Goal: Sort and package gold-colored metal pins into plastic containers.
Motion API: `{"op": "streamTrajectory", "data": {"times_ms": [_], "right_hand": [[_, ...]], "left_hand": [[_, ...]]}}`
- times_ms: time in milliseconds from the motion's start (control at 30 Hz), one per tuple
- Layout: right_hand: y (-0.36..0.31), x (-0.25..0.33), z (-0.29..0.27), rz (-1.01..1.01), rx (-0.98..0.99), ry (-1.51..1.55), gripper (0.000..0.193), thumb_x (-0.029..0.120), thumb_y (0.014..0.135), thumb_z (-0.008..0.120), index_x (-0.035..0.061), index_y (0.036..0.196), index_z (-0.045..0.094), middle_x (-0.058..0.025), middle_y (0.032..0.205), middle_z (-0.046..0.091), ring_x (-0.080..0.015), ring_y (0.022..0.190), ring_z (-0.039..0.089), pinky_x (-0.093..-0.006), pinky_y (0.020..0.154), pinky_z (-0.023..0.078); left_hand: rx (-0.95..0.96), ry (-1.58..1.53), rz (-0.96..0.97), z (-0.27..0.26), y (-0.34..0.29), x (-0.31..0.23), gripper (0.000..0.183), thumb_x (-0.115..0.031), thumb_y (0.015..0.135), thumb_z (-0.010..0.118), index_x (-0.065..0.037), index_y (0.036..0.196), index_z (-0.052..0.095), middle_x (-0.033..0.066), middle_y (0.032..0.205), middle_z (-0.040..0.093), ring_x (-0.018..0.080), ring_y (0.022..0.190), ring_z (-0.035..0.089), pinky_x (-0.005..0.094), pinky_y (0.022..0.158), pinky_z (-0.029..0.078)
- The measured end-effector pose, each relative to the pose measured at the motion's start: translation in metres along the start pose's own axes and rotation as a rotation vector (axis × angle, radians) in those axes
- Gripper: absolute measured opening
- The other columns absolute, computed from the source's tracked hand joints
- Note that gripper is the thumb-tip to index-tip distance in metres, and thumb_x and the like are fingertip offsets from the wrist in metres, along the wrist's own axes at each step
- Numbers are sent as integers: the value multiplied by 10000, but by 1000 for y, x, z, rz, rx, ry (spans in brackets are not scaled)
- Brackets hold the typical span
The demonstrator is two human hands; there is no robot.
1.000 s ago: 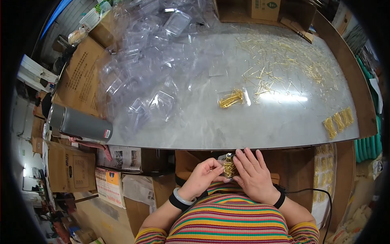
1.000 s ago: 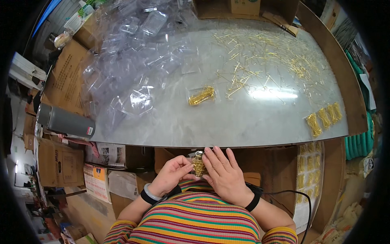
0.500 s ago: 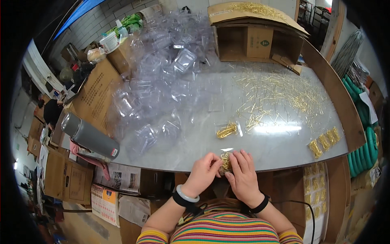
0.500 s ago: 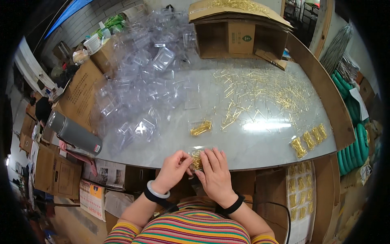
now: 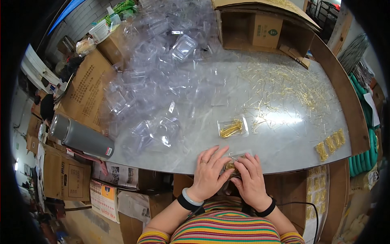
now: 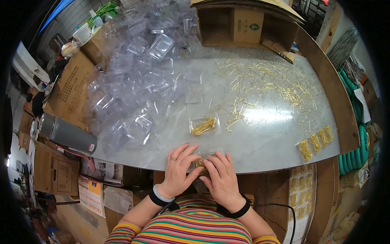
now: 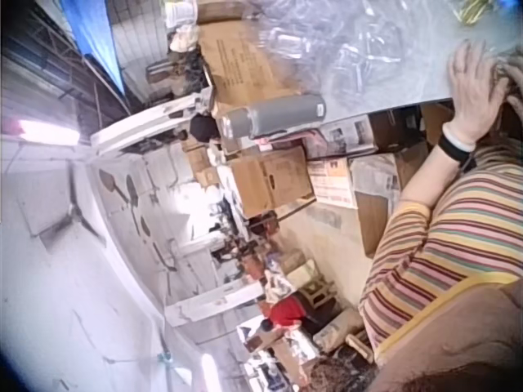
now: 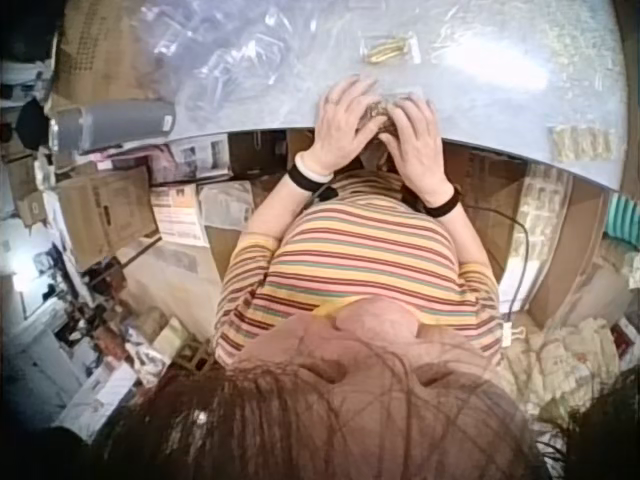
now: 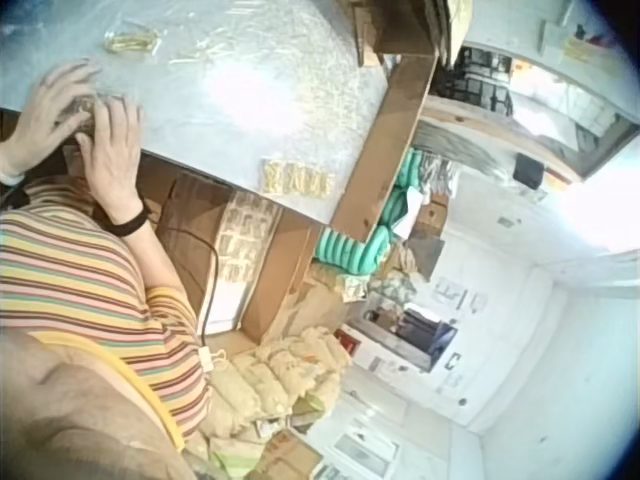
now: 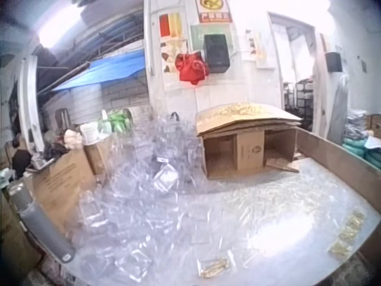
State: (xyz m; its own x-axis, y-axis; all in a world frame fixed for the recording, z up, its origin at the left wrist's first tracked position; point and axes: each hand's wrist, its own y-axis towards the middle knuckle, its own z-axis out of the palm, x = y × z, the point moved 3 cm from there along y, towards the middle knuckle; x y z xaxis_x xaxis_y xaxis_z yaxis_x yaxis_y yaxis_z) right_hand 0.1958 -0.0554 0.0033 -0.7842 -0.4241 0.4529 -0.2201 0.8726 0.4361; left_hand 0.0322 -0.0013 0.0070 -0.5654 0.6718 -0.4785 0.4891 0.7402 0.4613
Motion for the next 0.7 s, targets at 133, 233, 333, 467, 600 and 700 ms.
{"op": "streamTrajectory", "data": {"times_ms": [133, 233, 333, 467, 600, 700], "right_hand": [[-1, -3, 1, 16, -3, 75, 552, 195, 853, 756, 62, 1341, 535, -130, 1367, 508, -381, 1364, 430, -590, 1163, 308], [2, -3, -3, 52, -41, 129, 509, 215, 891, 716, 55, 1341, 540, -138, 1380, 504, -390, 1377, 415, -607, 1168, 272], [10, 1, -6, 80, 52, 67, 474, 241, 932, 666, 44, 1345, 542, -147, 1402, 496, -398, 1392, 397, -625, 1174, 223], [18, 7, -14, 83, 122, -52, 472, 256, 955, 635, 30, 1359, 541, -154, 1418, 495, -404, 1405, 384, -629, 1184, 182], [27, 4, -19, 68, 152, -39, 502, 227, 971, 607, 8, 1410, 499, -175, 1472, 473, -405, 1420, 387, -607, 1201, 160], [21, -5, -20, 116, -6, 291, 512, 163, 979, 554, -10, 1449, 448, -191, 1516, 442, -404, 1436, 377, -585, 1210, 159]], "left_hand": [[-28, -25, -29, 1, 3, -1, 391, -262, 915, 692, -54, 1236, 616, 167, 1418, 536, 363, 1317, 470, 500, 1095, 350], [-10, -20, -9, 1, 4, -2, 407, -247, 912, 695, -46, 1253, 600, 174, 1408, 542, 373, 1310, 479, 504, 1100, 352], [-7, -24, 9, 1, 2, 0, 440, -234, 911, 699, -36, 1284, 576, 174, 1406, 545, 376, 1311, 486, 510, 1109, 348], [-21, -121, -30, 4, -3, 4, 552, -258, 923, 690, -16, 1380, 498, 182, 1415, 541, 362, 1325, 497, 522, 1142, 326], [27, -55, -15, 9, -6, 5, 678, -337, 948, 656, 14, 1467, 397, 196, 1451, 512, 346, 1349, 494, 532, 1164, 305], [57, -17, 4, 5, -2, 0, 704, -414, 946, 636, 22, 1455, 422, 196, 1474, 493, 345, 1364, 483, 511, 1163, 310]]}}
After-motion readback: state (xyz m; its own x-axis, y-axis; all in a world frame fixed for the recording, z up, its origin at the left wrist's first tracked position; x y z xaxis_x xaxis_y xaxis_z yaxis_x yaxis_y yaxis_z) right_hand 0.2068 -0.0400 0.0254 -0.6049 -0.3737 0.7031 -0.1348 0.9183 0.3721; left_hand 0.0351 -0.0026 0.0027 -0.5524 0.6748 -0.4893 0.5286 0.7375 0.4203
